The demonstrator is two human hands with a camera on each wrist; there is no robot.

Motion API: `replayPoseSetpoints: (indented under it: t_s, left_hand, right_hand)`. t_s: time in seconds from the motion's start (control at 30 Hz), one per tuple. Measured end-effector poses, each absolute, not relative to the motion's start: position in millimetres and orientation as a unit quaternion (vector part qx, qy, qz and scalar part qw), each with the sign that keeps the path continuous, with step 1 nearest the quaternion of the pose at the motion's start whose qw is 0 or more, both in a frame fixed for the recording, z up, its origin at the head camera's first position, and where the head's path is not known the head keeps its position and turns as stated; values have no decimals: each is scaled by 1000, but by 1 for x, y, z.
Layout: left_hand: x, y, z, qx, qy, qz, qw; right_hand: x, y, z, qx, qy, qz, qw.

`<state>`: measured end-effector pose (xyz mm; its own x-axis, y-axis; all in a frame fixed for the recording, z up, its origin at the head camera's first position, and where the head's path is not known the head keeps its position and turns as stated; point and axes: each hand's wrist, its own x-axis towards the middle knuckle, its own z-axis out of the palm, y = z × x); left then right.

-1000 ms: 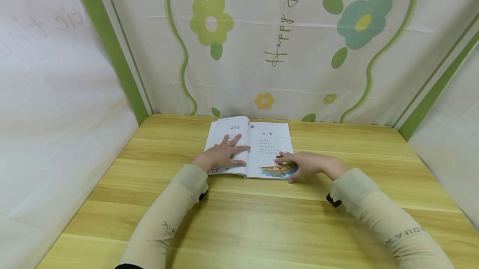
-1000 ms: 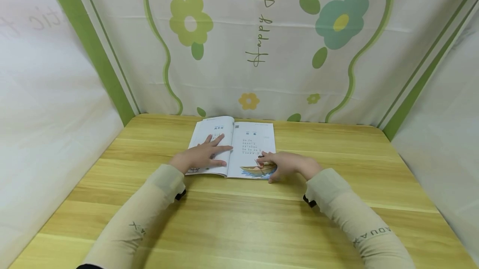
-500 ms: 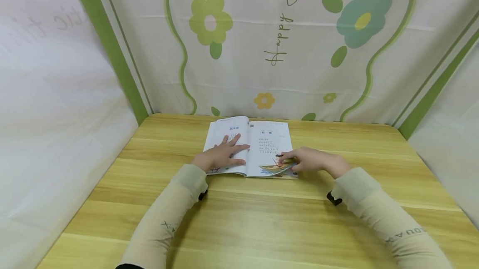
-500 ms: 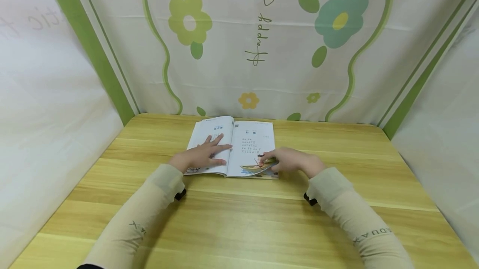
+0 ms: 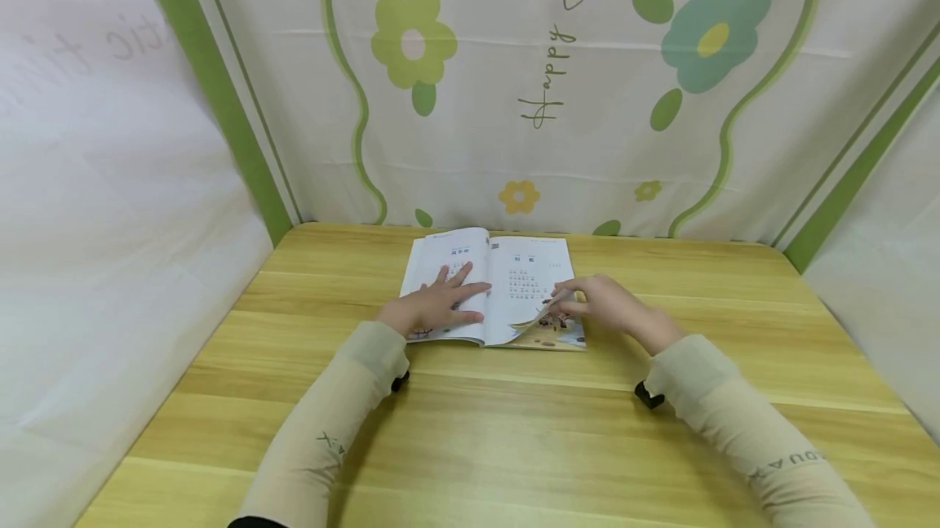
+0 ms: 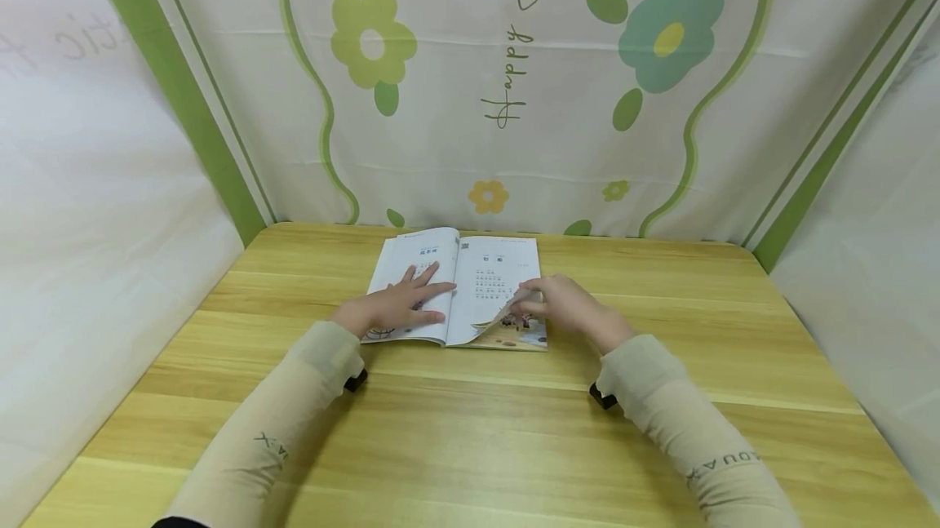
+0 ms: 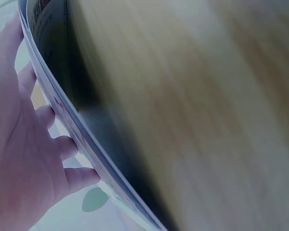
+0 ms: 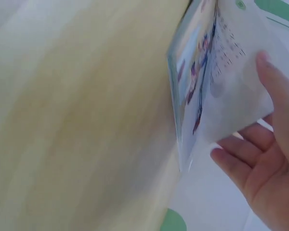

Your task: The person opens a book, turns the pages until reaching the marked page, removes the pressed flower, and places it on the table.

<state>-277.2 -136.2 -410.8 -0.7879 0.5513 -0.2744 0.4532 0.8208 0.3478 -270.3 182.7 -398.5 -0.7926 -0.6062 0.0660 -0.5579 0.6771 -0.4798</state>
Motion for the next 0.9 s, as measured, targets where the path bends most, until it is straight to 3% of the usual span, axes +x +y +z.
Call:
replayPoseSetpoints:
  t_s: [0.2, 0.43, 0.63, 0.9]
  left_hand:
    - [-278, -135, -411, 270, 938, 122, 182]
    - [-278, -135, -407, 271, 934, 146, 180]
    - [-280, -136, -407, 275, 925, 185, 185]
    - [-286, -143, -407, 247, 907, 282, 190]
  right_hand:
    - [-269, 178, -402, -239, 930, -276, 29]
    - [-271, 164, -401, -187, 871, -448, 73]
    - [-270, 146, -399, -224, 790, -561, 104]
    - [-265, 126, -401, -293, 745, -587, 121]
